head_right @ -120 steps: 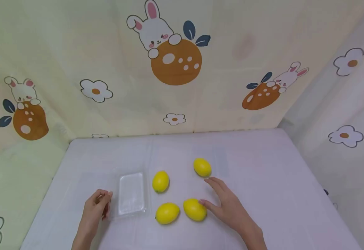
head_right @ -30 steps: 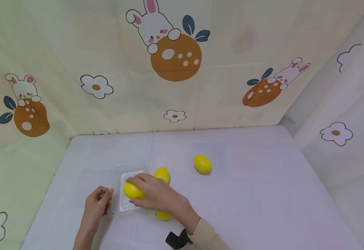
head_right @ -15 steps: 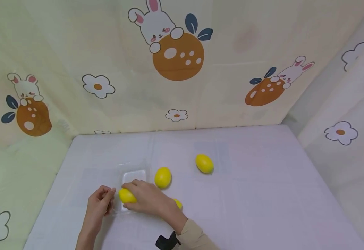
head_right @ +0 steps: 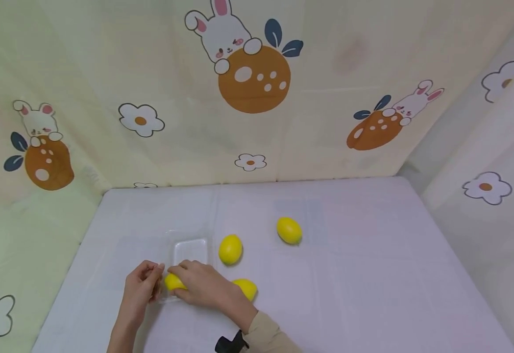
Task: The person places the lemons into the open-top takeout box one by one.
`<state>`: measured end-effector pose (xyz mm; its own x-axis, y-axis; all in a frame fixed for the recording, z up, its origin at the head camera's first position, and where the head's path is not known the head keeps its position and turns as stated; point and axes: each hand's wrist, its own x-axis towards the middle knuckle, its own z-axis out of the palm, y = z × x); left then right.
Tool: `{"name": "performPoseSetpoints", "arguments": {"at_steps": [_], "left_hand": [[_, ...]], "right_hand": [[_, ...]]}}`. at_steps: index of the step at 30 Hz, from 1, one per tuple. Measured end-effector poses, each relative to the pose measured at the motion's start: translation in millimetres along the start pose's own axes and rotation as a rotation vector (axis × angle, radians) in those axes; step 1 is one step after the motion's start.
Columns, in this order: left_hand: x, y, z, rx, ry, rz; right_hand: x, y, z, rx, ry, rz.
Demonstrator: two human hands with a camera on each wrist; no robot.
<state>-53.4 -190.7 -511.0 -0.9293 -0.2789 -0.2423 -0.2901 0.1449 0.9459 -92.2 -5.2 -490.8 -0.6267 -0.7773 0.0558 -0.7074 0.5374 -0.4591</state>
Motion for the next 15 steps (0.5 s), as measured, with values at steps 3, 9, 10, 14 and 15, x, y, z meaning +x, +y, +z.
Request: {"name": "performPoseSetpoints", "arguments": {"at_steps": [3, 9, 10, 14, 15], "left_hand": [[0.4, -0.6, 1.3, 0.002, -0.005, 0.006], [0.9, -1.6, 1.6, 0.016, 0.001, 0.003], [0.8, -1.9, 1.6, 0.017, 0.003, 0.001], [0.0, -1.6, 1.7, 0.016, 0.000, 0.000], [0.2, -1.1, 2.1, 0.014, -0.003, 0.001]], "right_hand": [[-4, 1, 1, -0.011, 0.019, -0.018], [-14, 3, -2, -0.032, 0.096, -0.051], [-16, 3, -3, -0.032, 0.109, -0.054], [-24, 7, -6, -0.018, 0.167, -0.082], [-27, 8, -8, -0.018, 0.188, -0.092]]}}
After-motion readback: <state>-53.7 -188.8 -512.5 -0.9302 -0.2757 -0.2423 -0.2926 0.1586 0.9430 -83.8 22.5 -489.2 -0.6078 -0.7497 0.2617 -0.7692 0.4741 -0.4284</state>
